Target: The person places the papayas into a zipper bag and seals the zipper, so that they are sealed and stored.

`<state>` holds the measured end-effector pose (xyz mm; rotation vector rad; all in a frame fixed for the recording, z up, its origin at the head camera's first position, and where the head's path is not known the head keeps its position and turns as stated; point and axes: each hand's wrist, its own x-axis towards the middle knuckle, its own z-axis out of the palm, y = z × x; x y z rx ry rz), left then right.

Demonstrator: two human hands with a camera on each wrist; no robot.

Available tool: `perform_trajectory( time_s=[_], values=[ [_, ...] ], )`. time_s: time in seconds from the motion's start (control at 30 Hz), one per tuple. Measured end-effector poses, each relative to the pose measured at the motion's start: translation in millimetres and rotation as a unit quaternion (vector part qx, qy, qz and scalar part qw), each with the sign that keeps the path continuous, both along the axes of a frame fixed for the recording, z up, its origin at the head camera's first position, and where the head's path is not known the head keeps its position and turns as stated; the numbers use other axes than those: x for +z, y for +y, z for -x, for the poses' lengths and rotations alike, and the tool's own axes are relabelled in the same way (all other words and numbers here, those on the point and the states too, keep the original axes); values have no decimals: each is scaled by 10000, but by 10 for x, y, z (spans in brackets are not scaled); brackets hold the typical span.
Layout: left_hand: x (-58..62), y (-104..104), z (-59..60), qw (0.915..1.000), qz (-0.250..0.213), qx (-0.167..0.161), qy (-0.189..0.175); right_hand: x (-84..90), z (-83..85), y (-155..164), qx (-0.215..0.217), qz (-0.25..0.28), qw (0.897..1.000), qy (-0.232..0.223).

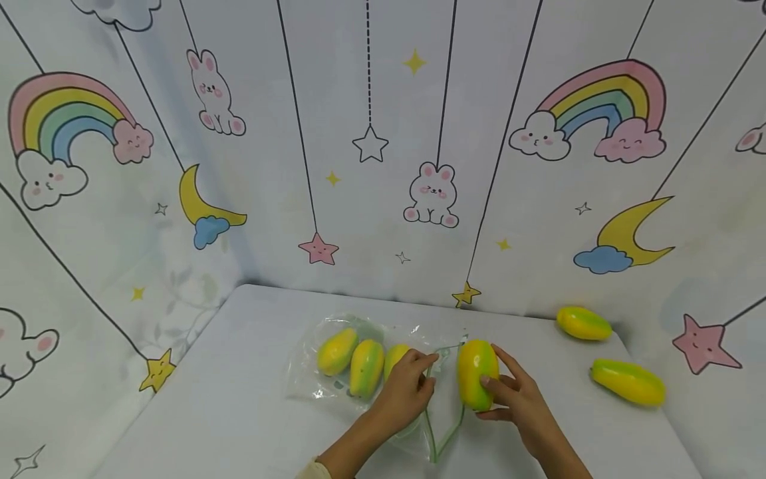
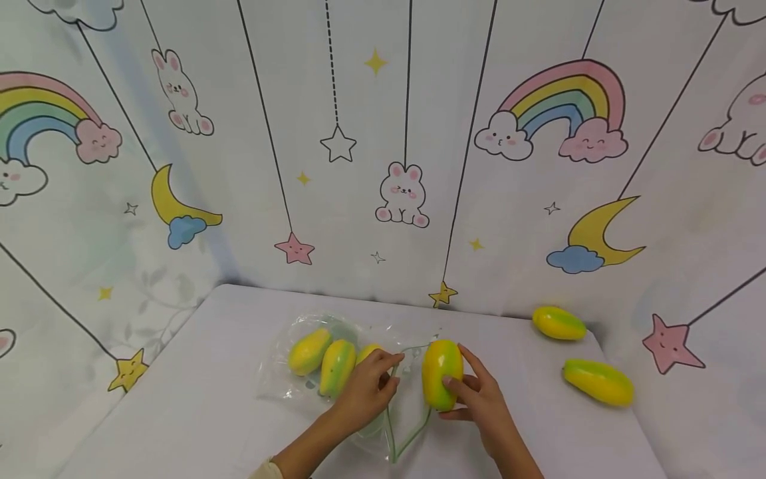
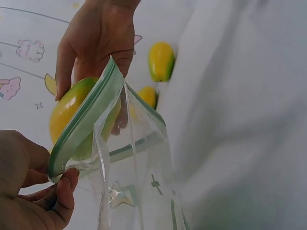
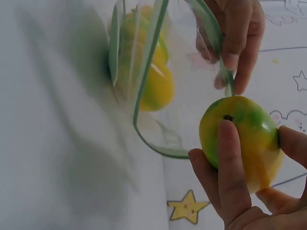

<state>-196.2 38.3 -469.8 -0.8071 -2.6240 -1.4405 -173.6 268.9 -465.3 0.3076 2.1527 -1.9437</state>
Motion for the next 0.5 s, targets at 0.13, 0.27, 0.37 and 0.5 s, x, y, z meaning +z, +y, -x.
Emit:
perform_trajectory(
  time_s=[0.13, 0.27, 0.37, 0.5],
  values=[
    [4, 7, -11, 9999, 4, 37, -120, -51, -31, -162, 503, 31, 9987, 16],
    [7, 25, -17, 9994, 194, 29, -286, -114, -45, -271, 793, -77, 9968, -35],
    [15, 34, -26, 9988, 399, 20, -296, -154, -34, -326, 815, -160, 9964, -152],
    [48, 55, -41, 9987, 492, -102, -102, -197, 3, -396, 1029, -198, 9943, -202]
  ],
)
